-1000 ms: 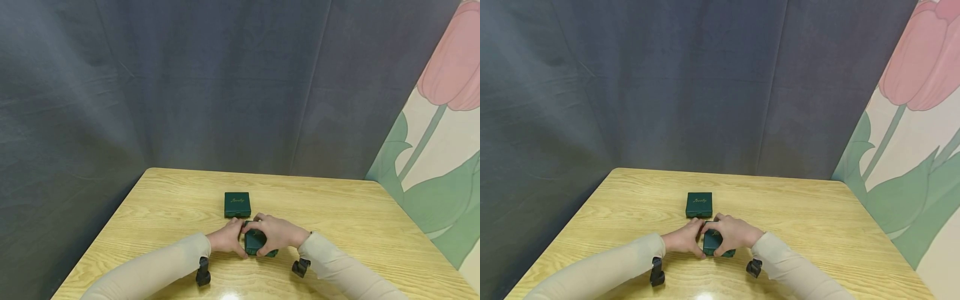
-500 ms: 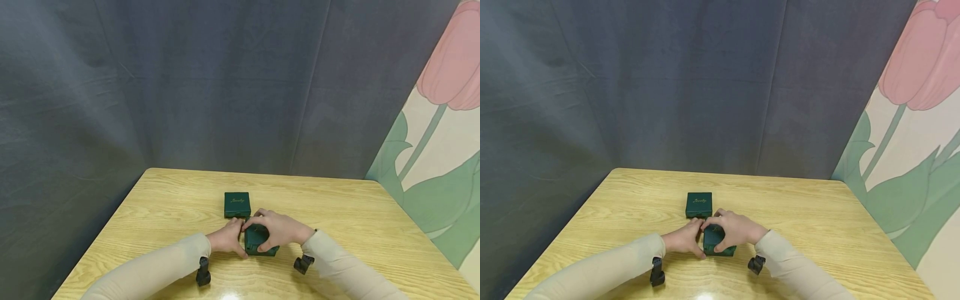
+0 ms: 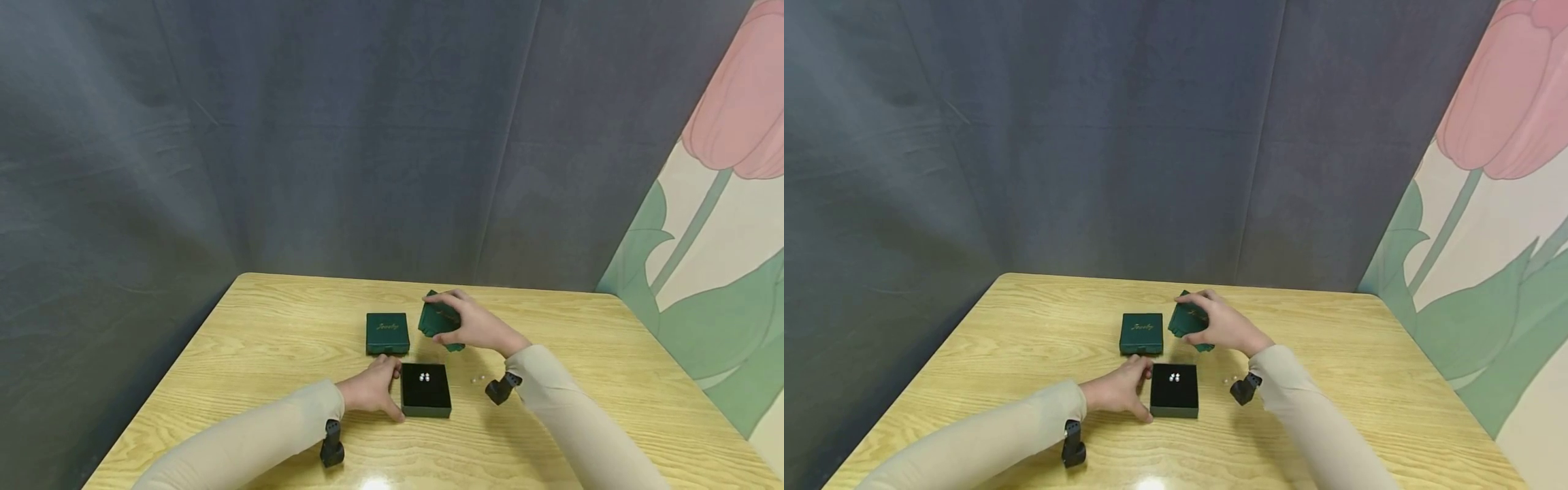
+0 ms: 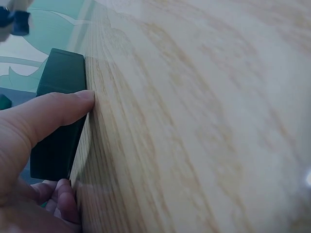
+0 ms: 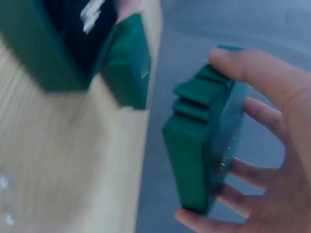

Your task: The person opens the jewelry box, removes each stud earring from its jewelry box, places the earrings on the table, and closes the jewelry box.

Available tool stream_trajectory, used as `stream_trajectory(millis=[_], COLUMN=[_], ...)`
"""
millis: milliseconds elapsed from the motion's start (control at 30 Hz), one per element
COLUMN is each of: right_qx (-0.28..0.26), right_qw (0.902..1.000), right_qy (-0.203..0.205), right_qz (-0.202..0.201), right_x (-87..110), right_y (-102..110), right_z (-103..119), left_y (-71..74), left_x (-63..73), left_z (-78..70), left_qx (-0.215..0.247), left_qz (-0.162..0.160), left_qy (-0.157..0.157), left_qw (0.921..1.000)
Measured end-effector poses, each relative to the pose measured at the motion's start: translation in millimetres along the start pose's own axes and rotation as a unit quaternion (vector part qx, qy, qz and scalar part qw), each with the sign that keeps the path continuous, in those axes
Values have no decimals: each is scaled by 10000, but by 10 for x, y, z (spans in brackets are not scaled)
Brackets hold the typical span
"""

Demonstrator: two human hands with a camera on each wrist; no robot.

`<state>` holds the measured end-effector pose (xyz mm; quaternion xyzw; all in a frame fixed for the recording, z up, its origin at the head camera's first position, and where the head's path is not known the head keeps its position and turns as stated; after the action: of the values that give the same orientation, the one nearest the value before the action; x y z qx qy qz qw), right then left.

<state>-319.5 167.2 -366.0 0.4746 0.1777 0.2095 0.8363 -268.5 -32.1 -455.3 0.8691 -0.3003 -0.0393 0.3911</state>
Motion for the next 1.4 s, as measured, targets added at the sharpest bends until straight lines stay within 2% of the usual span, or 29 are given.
stream_trajectory(millis=[167,333,467,633,867,1000,1167,1400], right_qx=[354,536,599,599,503,270,-160,-405], right_qw=[9987,9963,9934,9913,9907,9955,9993,9986], right_qy=[-353,-588,-692,-750,-707,-526,-187,-35], right_qz=[-53,314,695,903,1048,741,286,333], right_x=[-108,-158,-162,-172,-150,-103,4,197], right_y=[-145,-335,-440,-485,-479,-388,-291,-453], right_z=[-288,-507,-598,-630,-611,-540,-325,-44], left_y=[-6,-12,-23,-23,-24,-19,-12,8], left_x=[6,7,2,1,31,31,15,26], left_z=[-9,-13,-5,-2,-28,-39,-31,-36], left_qx=[64,85,63,1,48,41,-34,-120], left_qz=[30,29,56,42,54,40,23,11], left_qy=[6,39,86,109,99,74,51,86], left_qw=[10000,10000,9999,9999,9999,10000,10000,9999])
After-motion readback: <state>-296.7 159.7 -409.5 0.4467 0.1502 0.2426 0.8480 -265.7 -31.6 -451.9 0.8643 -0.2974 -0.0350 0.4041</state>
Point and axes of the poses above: each hand's wrist, its own x-axis away from the middle knuckle, its own y-axis out of the back of the hand, z = x × y, the point moved 4 cm from there along -x, towards the middle knuckle, and after that the axes turned 2 degrees about x, right-handed, at the moved point
